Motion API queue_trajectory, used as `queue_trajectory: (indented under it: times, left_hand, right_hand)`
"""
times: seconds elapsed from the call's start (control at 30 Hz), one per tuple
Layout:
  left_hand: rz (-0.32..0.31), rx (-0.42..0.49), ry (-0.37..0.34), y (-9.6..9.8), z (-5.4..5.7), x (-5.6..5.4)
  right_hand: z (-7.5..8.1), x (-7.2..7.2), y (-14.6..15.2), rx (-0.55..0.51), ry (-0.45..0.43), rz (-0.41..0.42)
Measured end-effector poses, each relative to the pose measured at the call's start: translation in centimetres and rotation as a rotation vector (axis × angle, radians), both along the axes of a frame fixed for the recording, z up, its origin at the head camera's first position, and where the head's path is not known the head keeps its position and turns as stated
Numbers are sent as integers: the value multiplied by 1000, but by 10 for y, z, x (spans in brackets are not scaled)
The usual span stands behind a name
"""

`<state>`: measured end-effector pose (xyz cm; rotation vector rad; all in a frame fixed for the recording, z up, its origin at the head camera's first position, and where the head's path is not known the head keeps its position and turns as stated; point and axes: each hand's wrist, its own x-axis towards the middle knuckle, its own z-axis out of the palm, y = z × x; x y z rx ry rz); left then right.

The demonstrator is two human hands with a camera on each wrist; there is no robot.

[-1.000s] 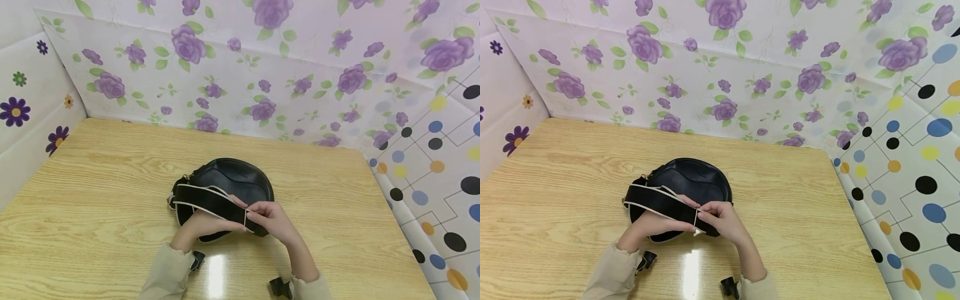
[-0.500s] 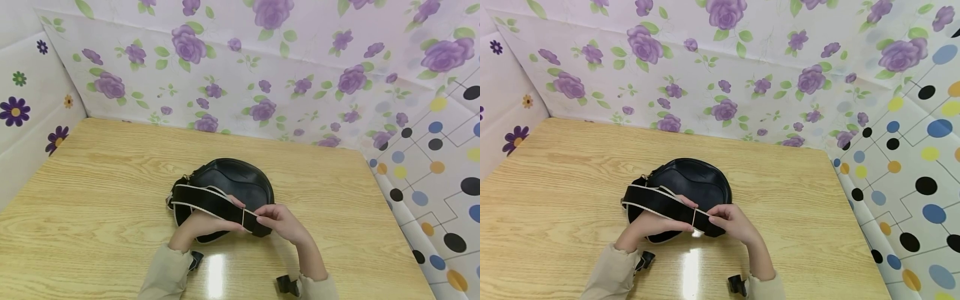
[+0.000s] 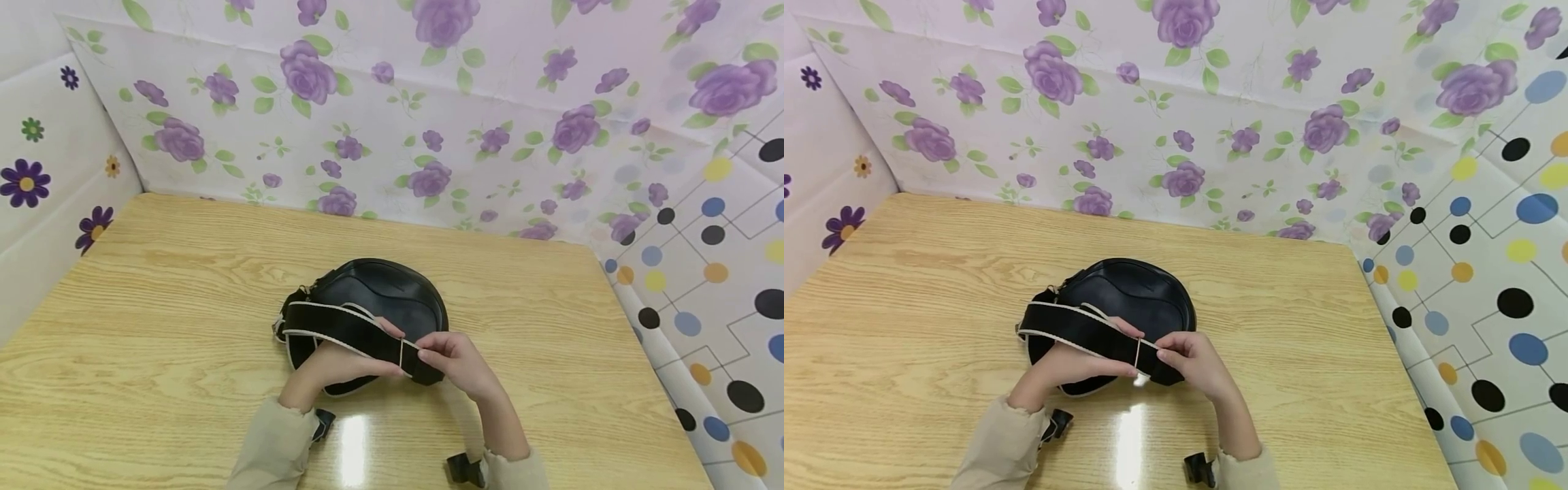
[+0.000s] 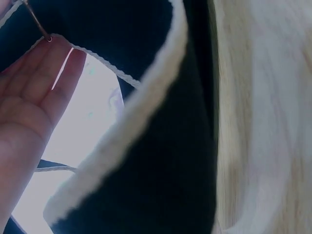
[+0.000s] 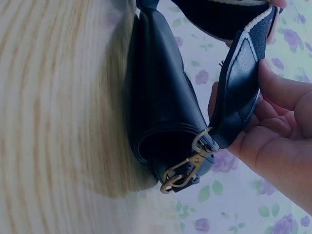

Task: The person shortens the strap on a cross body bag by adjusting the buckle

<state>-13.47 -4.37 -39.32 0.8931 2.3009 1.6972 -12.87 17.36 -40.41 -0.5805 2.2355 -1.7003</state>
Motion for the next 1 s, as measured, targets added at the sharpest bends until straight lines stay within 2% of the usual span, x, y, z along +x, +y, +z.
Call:
queue_trajectory:
  times: [0.17,0.4,0.67,0.87,1.0]
  left_hand:
    - [3,-56,22,5,-1,1]
    - [4,-146,54,9,-4,3]
    - [-12,-144,65,5,2,3]
    - [-13,-143,58,3,2,3]
    - [0,-155,55,3,0,3]
  right_hand:
    - [-1,1,-4,-21,28,-2]
    - [-1,1,-7,-15,4,-5]
    - [-1,-1,-6,-25,-58,22]
    - [-1,-2,-2,-28,-77,49]
    - [-2,-1,4,-11,-88,31]
